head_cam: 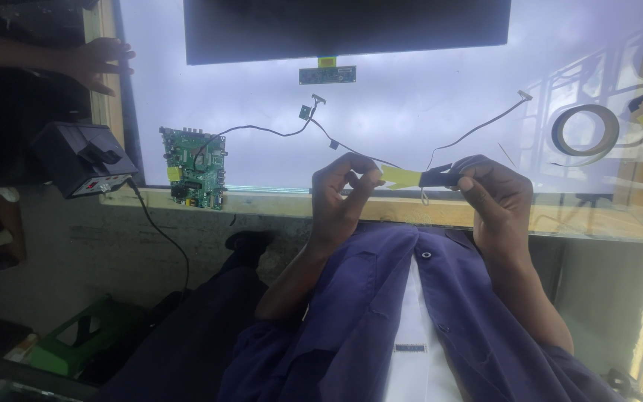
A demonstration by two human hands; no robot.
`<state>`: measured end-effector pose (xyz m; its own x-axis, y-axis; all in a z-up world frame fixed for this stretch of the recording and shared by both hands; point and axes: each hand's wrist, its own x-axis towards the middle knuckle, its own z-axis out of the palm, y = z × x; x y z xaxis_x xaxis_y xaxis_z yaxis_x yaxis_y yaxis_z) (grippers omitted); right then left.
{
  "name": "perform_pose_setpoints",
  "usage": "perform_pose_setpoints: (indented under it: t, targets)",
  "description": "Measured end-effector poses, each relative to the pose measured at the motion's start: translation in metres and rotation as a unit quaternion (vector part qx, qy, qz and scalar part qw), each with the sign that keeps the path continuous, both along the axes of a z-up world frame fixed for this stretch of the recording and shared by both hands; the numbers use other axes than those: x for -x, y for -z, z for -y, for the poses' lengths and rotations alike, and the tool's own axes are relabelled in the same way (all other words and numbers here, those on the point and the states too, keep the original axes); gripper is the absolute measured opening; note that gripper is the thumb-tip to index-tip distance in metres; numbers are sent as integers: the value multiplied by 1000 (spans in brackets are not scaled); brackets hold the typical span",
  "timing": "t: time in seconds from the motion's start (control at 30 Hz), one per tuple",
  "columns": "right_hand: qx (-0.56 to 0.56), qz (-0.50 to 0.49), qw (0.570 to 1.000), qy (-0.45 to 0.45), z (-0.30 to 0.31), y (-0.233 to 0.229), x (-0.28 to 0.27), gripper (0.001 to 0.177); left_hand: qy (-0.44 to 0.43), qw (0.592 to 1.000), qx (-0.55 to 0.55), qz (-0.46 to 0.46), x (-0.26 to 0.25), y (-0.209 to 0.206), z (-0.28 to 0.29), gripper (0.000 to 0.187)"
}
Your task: Applying a small piece of adhesive tape to a wire connector on a light table during an electronics repair.
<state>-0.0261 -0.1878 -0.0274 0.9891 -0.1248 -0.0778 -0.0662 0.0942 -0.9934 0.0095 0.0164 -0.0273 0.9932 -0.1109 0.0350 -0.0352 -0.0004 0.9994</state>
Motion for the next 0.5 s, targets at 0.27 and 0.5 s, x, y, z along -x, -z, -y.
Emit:
perform_pose_setpoints:
  t: [0.27, 0.5]
  targets:
    - [-146, -35, 986, 72, 44, 57, 9, 17, -101, 992, -9, -70, -17, 46, -36, 14]
    - [-169, -59, 977, 117, 56, 58, 14, 10, -102, 923, -367, -49, -15, 119, -65, 15]
